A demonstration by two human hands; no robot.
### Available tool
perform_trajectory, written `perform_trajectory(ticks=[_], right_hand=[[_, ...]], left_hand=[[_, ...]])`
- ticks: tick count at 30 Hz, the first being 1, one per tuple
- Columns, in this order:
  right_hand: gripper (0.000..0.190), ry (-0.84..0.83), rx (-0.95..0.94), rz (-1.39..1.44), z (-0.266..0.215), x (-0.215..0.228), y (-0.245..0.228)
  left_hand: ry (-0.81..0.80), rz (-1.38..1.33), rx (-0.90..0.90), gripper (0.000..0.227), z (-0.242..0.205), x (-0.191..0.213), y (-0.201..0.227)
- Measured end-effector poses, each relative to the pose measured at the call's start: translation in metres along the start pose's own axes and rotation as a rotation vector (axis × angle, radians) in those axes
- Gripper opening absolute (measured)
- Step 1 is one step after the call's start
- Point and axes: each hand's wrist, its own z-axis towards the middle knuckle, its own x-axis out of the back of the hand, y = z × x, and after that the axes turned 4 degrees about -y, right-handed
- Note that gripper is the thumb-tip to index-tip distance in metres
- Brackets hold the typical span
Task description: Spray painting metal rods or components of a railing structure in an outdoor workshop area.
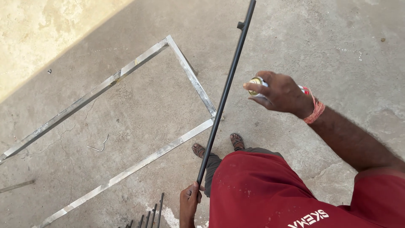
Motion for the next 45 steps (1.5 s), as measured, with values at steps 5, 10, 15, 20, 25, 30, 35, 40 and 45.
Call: perform_trajectory(ticks=[5,10,15,20,25,30,35,40,45], right_hand=[[0.059,0.068,-0.135,-0.029,-0.007,-0.003,0.033],[0.057,0.365,-0.282,-0.168,-0.001,0.024,0.112],[0.069,0.383,-0.246,-0.218,0.008,0.025,0.098],[0.063,0.39,-0.08,-0.253,0.031,0.036,0.073],[0.063,0.127,-0.089,-0.314,0.023,0.041,0.054],[0.061,0.156,-0.215,-0.389,-0.002,0.045,0.062],[0.067,0.293,-0.181,-0.366,0.013,0.057,0.045],[0.065,0.235,-0.173,-0.304,0.014,0.032,0.05],[0.064,0.058,-0.129,-0.236,0.013,0.014,0.017]], left_hand=[[-0.037,-0.023,-0.037,0.056,-0.001,0.0,0.004],[0.01,0.028,-0.072,0.052,-0.001,-0.002,0.008],[0.112,0.125,-0.096,0.042,-0.002,-0.005,0.007],[0.179,0.149,-0.049,0.032,0.0,-0.006,0.001],[0.239,0.237,0.064,0.03,-0.006,-0.008,0.01],[0.311,0.197,0.02,0.027,-0.01,-0.014,0.023],[0.37,0.217,-0.02,0.027,-0.006,-0.018,0.029],[0.388,0.265,-0.125,0.026,-0.005,-0.019,0.036],[0.409,0.26,-0.146,0.023,-0.001,-0.02,0.034]])
